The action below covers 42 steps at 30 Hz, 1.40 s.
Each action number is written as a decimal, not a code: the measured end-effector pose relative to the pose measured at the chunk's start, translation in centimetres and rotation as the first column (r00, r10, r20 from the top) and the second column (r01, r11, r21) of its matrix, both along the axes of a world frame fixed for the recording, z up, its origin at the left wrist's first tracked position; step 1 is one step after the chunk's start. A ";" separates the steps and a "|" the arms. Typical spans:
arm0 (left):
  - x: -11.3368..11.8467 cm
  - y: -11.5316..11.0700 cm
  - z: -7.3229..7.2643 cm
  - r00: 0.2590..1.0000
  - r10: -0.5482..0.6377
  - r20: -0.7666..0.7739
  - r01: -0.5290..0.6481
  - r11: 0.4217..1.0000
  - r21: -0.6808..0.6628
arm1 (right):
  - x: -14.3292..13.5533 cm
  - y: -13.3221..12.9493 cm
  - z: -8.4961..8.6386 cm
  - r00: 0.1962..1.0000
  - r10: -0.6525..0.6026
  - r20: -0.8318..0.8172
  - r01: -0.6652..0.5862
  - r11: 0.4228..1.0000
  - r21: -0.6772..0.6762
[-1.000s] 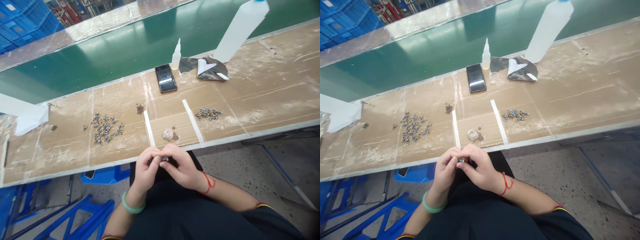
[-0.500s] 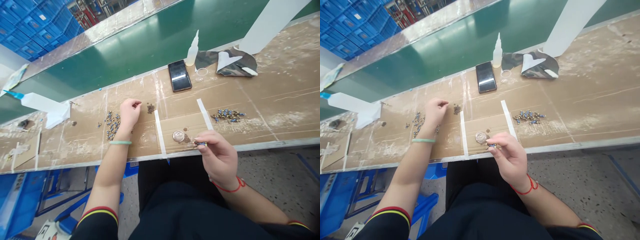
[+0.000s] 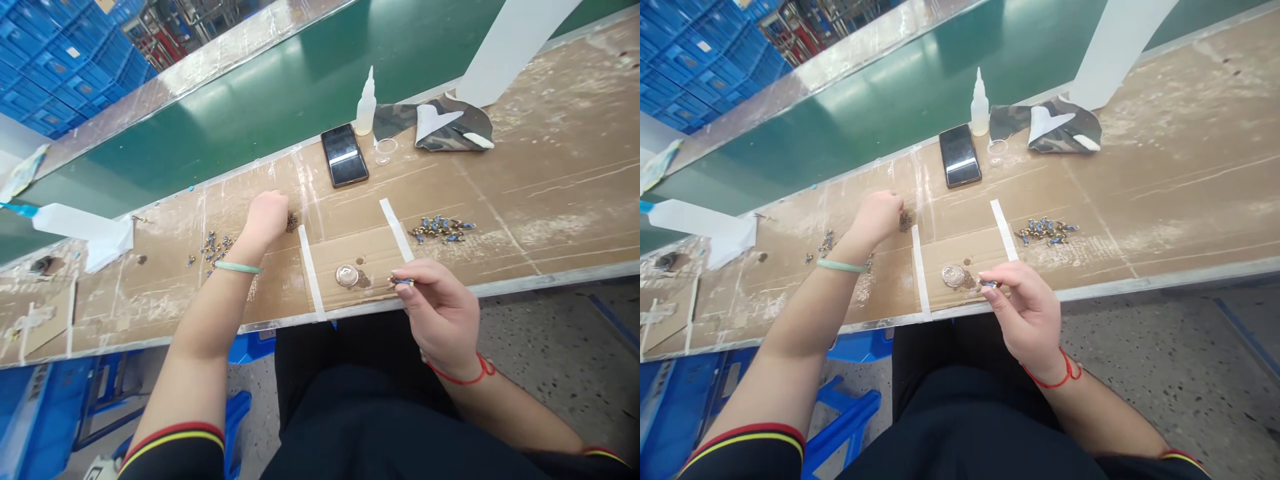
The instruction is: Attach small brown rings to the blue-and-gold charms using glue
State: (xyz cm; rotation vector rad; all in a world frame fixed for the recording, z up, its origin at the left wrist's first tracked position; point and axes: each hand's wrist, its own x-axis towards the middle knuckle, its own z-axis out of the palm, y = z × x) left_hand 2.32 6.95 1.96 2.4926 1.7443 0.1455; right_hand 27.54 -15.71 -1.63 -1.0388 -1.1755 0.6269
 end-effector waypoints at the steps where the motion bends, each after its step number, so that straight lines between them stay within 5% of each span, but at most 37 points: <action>1: 0.2 0.1 0.2 1.000 -0.003 -0.003 0.003 1.000 -0.007 | 0.1 -0.2 -0.1 1.000 -0.008 0.006 0.008 1.000 -0.002; 5: 0.2 -0.4 2.1 1.000 0.017 0.004 -0.017 1.000 -0.012 | 0.5 -0.8 -0.6 0.998 -0.058 0.022 0.058 0.998 0.013; 9: 0.7 -6.1 4.5 0.961 -0.054 0.270 0.056 0.998 -0.002 | -0.5 -0.2 0.4 0.986 -0.164 -0.013 0.164 0.980 0.113; 14: 5.3 -18.7 3.5 0.613 -0.376 0.695 0.434 0.895 0.101 | -3.9 1.0 3.2 0.963 -0.143 -0.228 0.192 0.959 0.210; 18: 7.8 -23.6 2.0 0.436 -0.423 0.795 0.322 0.898 0.301 | -4.9 0.8 4.2 0.961 -0.078 -0.264 0.123 0.980 0.159; 23: 8.0 -23.4 1.4 0.193 -0.004 0.981 0.420 0.904 -0.079 | -4.5 0.1 3.7 0.973 -0.010 -0.230 0.064 0.971 0.230; 26: 8.1 -23.6 1.4 0.176 0.143 0.974 0.409 0.890 -0.204 | -4.6 0.0 3.3 0.966 -0.013 -0.257 0.076 0.969 0.235; 30: 7.8 -24.5 2.0 0.291 0.012 0.957 0.284 0.954 -0.098 | -5.0 0.3 3.4 0.966 -0.078 -0.248 0.138 0.962 0.235; 32: 7.4 -24.6 2.4 0.311 -0.089 0.946 0.322 0.947 -0.017 | -5.1 0.4 3.7 0.974 -0.072 -0.217 0.126 0.960 0.250; 37: 6.0 -22.8 2.7 0.232 -0.256 0.938 0.513 0.852 0.106 | -4.8 -0.1 4.4 0.978 0.028 -0.206 0.015 0.979 0.203; 42: 5.3 -20.9 3.0 0.256 -0.205 0.945 0.661 0.750 -0.016 | -4.7 -0.8 4.8 0.943 0.216 -0.255 -0.203 0.976 0.077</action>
